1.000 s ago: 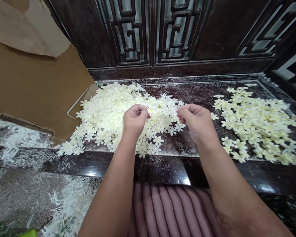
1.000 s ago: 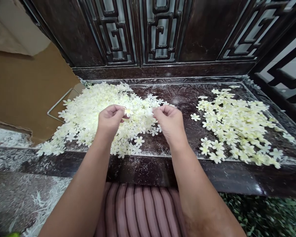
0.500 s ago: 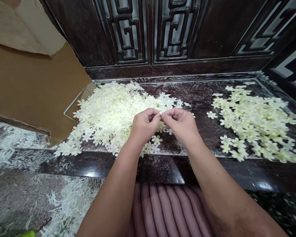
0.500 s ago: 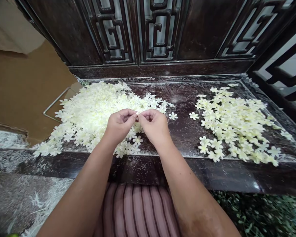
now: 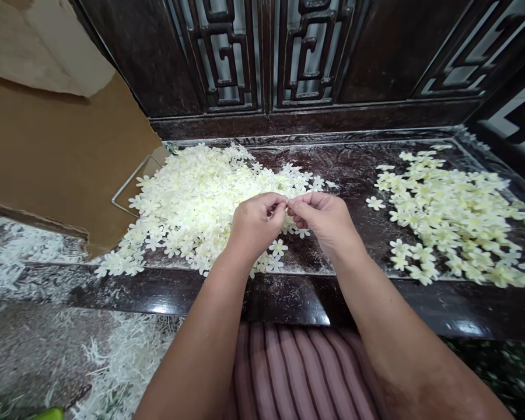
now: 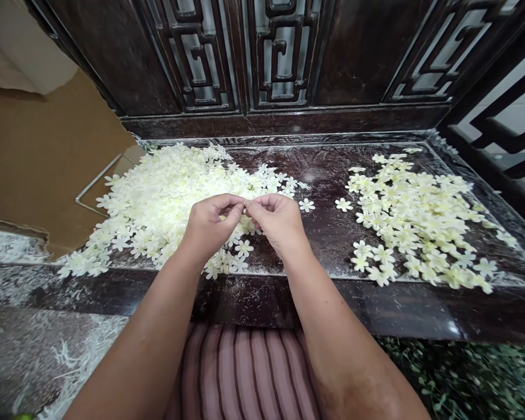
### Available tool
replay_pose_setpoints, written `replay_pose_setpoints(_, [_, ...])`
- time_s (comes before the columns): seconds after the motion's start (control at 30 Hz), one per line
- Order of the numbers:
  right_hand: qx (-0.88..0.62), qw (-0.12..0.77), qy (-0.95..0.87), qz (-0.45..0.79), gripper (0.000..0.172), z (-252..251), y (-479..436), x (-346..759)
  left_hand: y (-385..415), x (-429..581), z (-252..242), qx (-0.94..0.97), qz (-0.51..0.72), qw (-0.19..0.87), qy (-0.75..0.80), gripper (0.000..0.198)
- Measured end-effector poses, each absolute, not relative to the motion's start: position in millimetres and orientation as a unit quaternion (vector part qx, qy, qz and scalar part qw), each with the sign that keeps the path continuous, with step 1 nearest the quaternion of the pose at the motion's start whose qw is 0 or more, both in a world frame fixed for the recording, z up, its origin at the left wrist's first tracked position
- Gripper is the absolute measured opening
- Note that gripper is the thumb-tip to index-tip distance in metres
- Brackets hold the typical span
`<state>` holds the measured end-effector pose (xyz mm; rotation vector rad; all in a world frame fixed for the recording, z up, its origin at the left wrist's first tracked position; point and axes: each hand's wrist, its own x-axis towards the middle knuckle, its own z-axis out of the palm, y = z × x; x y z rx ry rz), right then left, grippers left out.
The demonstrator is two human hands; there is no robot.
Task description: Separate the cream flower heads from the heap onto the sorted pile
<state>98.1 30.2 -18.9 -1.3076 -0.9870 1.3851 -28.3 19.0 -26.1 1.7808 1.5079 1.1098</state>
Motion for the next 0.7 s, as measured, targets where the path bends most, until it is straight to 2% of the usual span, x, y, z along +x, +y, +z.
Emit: replay_pose_setpoints(0.7, [-0.498, 0.461, -0.402, 0.614, 0.009, -15.2, 32.0, 104.2, 18.5, -27.2, -23.3, 0.627, 0.425, 0.307, 0.576, 0.017])
